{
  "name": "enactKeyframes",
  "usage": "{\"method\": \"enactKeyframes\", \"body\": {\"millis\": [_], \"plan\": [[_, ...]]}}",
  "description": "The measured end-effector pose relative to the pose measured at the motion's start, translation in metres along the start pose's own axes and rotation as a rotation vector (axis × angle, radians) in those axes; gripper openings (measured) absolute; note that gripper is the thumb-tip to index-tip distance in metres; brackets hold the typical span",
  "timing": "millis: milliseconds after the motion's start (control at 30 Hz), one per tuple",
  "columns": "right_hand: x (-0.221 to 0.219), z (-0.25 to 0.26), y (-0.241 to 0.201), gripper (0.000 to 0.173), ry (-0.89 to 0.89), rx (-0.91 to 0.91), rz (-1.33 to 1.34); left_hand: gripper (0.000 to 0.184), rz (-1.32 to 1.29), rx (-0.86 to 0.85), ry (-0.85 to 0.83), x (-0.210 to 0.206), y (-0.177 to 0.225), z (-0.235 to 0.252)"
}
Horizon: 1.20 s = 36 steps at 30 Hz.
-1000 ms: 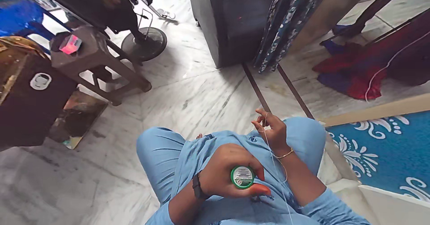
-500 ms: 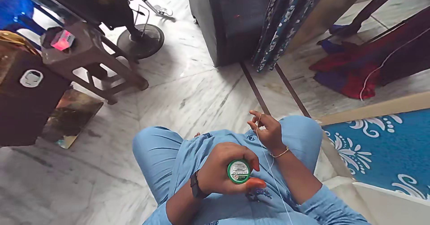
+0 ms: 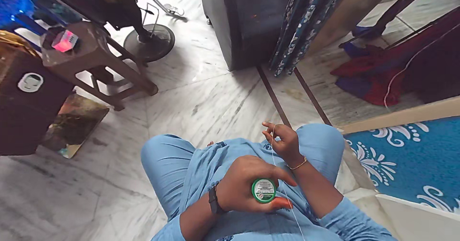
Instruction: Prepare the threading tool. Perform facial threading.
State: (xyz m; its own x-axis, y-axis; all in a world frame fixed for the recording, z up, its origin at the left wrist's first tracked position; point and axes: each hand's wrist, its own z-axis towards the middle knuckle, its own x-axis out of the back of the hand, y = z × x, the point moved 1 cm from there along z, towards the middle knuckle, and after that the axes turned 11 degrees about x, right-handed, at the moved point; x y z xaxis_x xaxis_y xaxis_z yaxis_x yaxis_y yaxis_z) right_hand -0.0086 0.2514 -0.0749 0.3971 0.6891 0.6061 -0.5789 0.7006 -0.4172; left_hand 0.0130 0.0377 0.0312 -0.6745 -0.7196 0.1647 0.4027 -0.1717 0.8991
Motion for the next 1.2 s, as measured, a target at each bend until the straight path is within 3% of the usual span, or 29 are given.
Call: {"method": "enactKeyframes", "body": {"millis": [600,967,1200], "plan": [[0.009,0.007,-0.020,0.021,0.181,0.131,-0.054,0.034,-0.117,-0.152,-0.014,0.024,0.025,-0.009],[0.013,0.008,-0.022,0.021,0.231,0.131,-0.054,0.033,-0.160,-0.110,0.104,0.046,0.030,-0.018],[0.012,0.007,-0.024,0.020,0.226,0.139,-0.045,0.035,-0.149,-0.127,0.065,0.046,0.035,-0.018]]}}
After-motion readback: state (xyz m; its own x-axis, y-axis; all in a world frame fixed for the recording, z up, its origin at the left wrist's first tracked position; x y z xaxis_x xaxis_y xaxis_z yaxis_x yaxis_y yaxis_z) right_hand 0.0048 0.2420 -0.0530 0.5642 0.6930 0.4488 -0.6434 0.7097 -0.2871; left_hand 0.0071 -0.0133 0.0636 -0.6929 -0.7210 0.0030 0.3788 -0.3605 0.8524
